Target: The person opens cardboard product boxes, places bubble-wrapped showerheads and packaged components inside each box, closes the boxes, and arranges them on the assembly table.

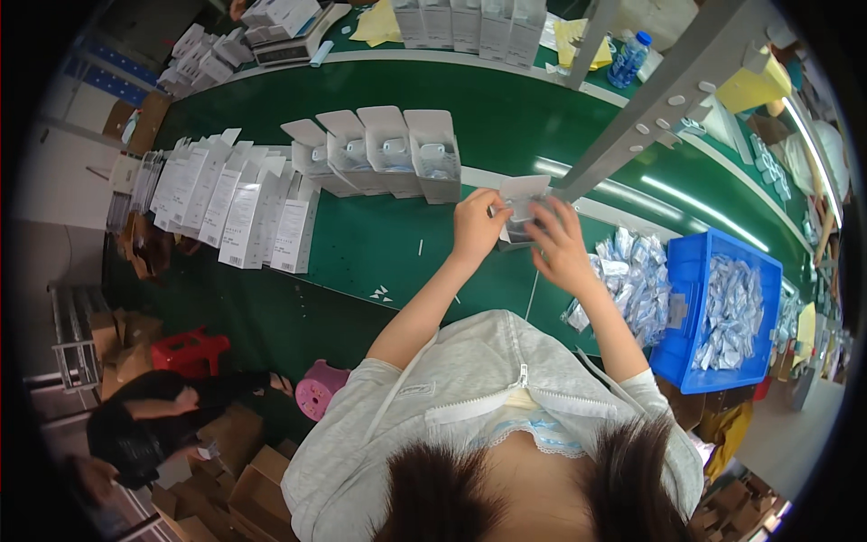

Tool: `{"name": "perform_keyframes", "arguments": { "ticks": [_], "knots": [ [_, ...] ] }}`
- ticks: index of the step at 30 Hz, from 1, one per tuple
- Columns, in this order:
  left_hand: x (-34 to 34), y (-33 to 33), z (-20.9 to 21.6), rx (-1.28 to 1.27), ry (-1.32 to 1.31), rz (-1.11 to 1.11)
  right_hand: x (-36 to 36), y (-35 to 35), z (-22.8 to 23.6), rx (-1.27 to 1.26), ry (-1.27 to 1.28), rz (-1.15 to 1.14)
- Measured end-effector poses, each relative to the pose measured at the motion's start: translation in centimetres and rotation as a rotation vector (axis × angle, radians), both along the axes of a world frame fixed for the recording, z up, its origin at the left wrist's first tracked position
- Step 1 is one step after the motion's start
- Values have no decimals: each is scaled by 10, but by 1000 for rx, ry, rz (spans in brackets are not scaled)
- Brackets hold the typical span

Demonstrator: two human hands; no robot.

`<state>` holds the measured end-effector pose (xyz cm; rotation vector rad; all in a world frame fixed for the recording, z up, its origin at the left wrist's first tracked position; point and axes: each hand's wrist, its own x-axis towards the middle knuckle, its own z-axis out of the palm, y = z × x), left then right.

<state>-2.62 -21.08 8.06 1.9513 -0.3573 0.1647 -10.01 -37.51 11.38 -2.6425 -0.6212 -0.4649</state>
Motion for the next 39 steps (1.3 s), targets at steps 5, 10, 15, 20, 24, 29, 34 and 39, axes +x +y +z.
{"name": "perform_keyframes", "arguments": {
  "ticks": [5, 10, 15, 20, 24, 29, 34, 39],
  "knots": [
    [-2, 12, -3, -114, 61, -118, -3, -11, -66, 650, 105, -321],
    [-13, 36, 2, -162, 117, -224, 2, -13, -141, 974, 697, -150],
    [-3, 128, 4, 10, -194, 99, 19, -9, -149, 901, 692, -246],
    [23, 239, 12, 45, -246, 609, 33, 21, -138, 813, 576, -283],
    [47, 296, 29, 433, -200, 826, 56, 52, -132, 796, 495, -316],
    [62, 321, 42, 763, -186, 755, 74, 67, -128, 763, 496, -288],
    [66, 314, 66, 1022, 100, 691, 81, 69, -140, 741, 532, -238],
    [68, 331, 47, 1193, 122, 652, 81, 88, -145, 751, 519, -208]
  ]
}}
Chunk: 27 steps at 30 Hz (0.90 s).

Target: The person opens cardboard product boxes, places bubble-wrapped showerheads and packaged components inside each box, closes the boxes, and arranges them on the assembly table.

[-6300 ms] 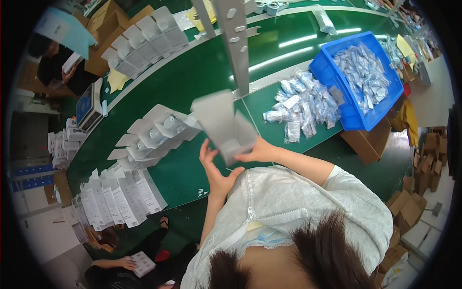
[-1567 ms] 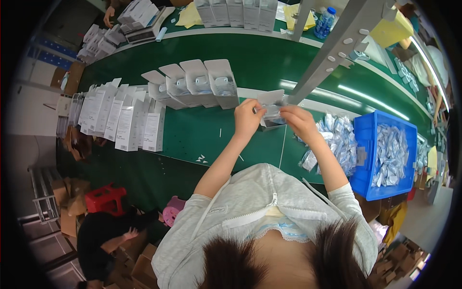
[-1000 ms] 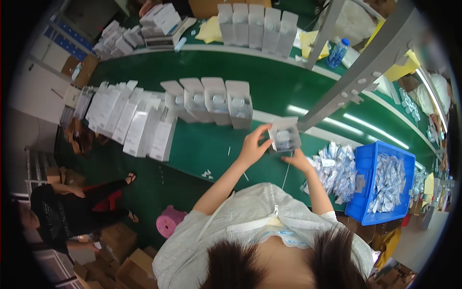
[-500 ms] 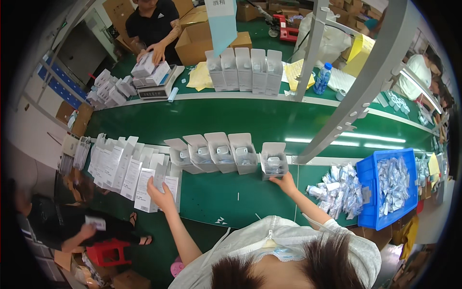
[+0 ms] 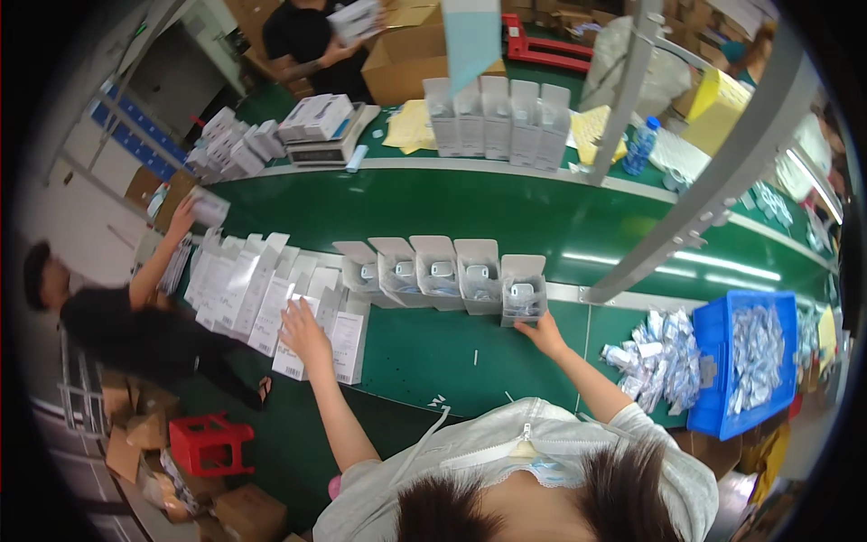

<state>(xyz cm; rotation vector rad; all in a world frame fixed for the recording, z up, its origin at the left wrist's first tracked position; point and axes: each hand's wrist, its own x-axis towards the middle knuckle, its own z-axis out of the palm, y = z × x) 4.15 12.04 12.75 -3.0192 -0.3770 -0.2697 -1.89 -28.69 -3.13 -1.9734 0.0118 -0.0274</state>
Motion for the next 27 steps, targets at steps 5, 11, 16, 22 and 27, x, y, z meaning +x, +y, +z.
{"name": "perform_keyframes", "arguments": {
  "ticks": [5, 11, 16, 22, 27],
  "knots": [
    [-10, 11, -8, -54, -124, 0, 2, 11, -4, 75, 21, 10],
    [-48, -22, 32, -327, -485, -99, -4, 3, -29, 96, 46, -94],
    [-83, -71, 19, -730, -746, -368, -35, -3, -41, 0, 246, -150],
    [-117, -168, -9, -1044, -501, -555, -75, 12, 68, 355, 563, 274],
    [-142, -213, -21, -901, -287, -777, -87, 22, 112, 716, 326, 259]
  ]
}}
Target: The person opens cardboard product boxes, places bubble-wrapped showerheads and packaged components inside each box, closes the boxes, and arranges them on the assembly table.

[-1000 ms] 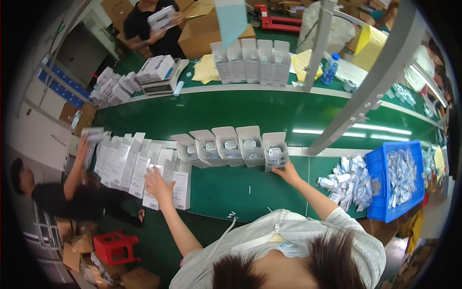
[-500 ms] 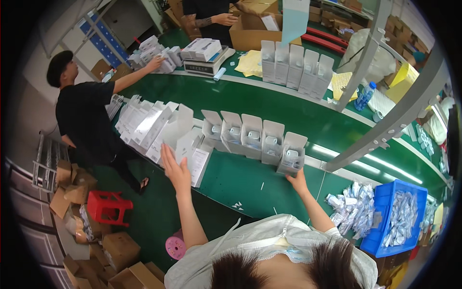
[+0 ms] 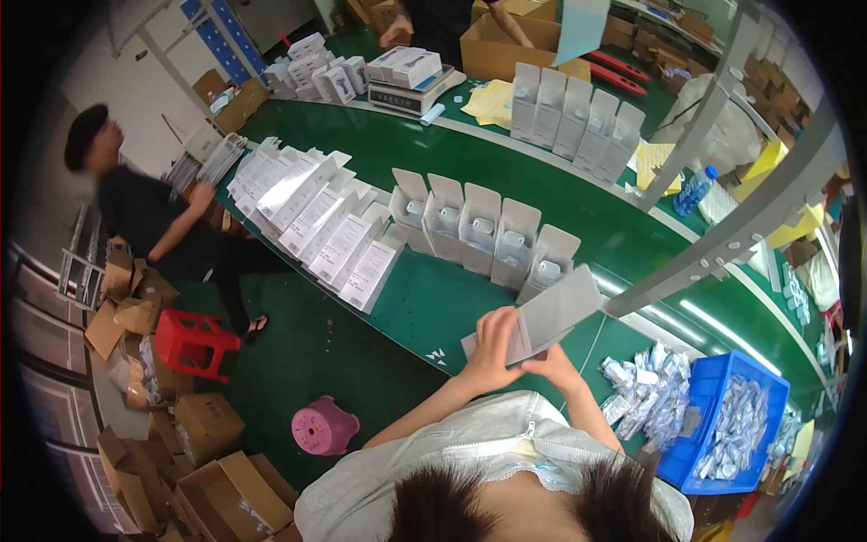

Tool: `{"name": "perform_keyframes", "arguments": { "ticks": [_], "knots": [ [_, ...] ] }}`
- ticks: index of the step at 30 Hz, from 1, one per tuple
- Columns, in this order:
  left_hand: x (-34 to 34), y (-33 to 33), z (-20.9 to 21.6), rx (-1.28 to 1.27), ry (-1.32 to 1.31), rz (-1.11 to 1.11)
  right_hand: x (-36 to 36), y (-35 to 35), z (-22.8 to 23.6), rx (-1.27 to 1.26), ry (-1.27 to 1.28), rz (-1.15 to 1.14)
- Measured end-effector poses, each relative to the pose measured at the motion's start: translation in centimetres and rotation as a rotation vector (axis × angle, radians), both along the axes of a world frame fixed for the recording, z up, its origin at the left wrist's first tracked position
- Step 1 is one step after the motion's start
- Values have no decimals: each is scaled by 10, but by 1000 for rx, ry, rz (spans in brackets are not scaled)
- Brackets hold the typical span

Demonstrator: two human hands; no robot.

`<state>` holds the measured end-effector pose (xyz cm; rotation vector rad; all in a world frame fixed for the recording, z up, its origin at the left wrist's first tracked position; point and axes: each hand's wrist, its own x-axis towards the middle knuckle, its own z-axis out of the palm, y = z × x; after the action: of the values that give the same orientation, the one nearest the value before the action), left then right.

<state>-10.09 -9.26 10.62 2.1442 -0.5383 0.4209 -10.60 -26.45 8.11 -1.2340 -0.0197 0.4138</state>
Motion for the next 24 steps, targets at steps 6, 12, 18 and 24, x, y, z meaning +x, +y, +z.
{"name": "perform_keyframes", "arguments": {
  "ticks": [6, 12, 18, 24],
  "knots": [
    [14, 4, -17, -323, 404, -322, 6, -41, 18, -299, -248, 194],
    [18, -26, 2, -358, 502, -635, 1, -76, 7, -387, -334, 456],
    [27, -52, 4, -111, 442, -634, -22, -93, 4, -363, -275, 258],
    [26, -80, -16, -174, 366, -619, -47, -105, 7, -173, -253, -65]
  ]
}}
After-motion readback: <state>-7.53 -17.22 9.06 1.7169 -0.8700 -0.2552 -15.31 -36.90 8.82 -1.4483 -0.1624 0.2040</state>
